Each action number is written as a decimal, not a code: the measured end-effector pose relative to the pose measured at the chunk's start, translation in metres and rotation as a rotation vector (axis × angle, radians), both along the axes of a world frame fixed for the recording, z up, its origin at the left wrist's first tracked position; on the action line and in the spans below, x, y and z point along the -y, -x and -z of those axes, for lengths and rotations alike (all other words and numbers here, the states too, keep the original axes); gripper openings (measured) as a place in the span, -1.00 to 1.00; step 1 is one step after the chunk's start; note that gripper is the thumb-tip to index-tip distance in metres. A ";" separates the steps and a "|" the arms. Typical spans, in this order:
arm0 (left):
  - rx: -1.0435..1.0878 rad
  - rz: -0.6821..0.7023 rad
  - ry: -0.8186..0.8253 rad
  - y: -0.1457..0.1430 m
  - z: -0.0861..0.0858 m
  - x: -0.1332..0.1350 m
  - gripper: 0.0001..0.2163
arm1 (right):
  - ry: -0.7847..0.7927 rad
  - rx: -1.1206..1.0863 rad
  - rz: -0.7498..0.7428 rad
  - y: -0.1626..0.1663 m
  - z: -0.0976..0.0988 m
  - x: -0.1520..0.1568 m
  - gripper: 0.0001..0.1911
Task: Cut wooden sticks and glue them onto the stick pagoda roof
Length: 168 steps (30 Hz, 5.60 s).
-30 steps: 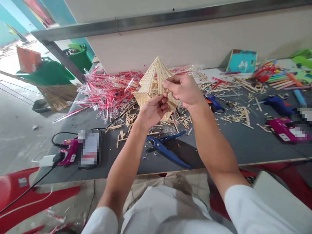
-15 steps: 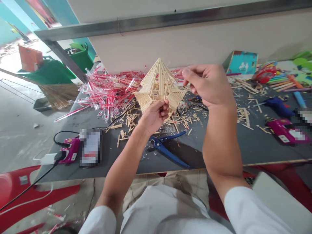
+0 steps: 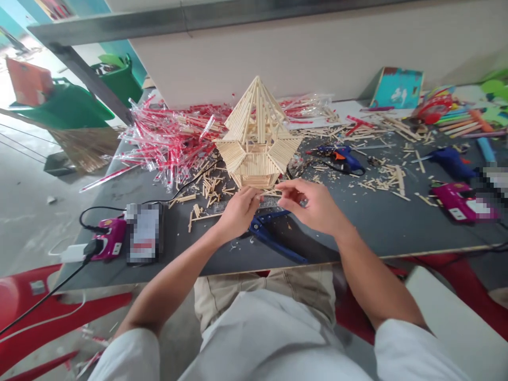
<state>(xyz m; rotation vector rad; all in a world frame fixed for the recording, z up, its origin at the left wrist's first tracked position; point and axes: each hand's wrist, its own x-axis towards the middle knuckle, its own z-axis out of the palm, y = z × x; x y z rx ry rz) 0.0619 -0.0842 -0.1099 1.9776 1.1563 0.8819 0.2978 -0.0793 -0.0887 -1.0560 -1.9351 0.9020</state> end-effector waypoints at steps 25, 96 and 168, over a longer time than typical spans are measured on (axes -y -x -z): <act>-0.191 0.038 -0.074 -0.009 0.019 0.001 -0.72 | 0.015 -0.137 0.091 0.033 0.057 0.002 -0.71; -0.390 -0.145 -0.306 0.011 0.016 0.003 -0.71 | 0.532 0.054 0.155 -0.007 0.025 0.080 -0.51; -0.436 -0.088 -0.365 0.005 0.027 0.014 -0.66 | 0.328 0.208 0.180 0.023 0.016 0.092 -0.50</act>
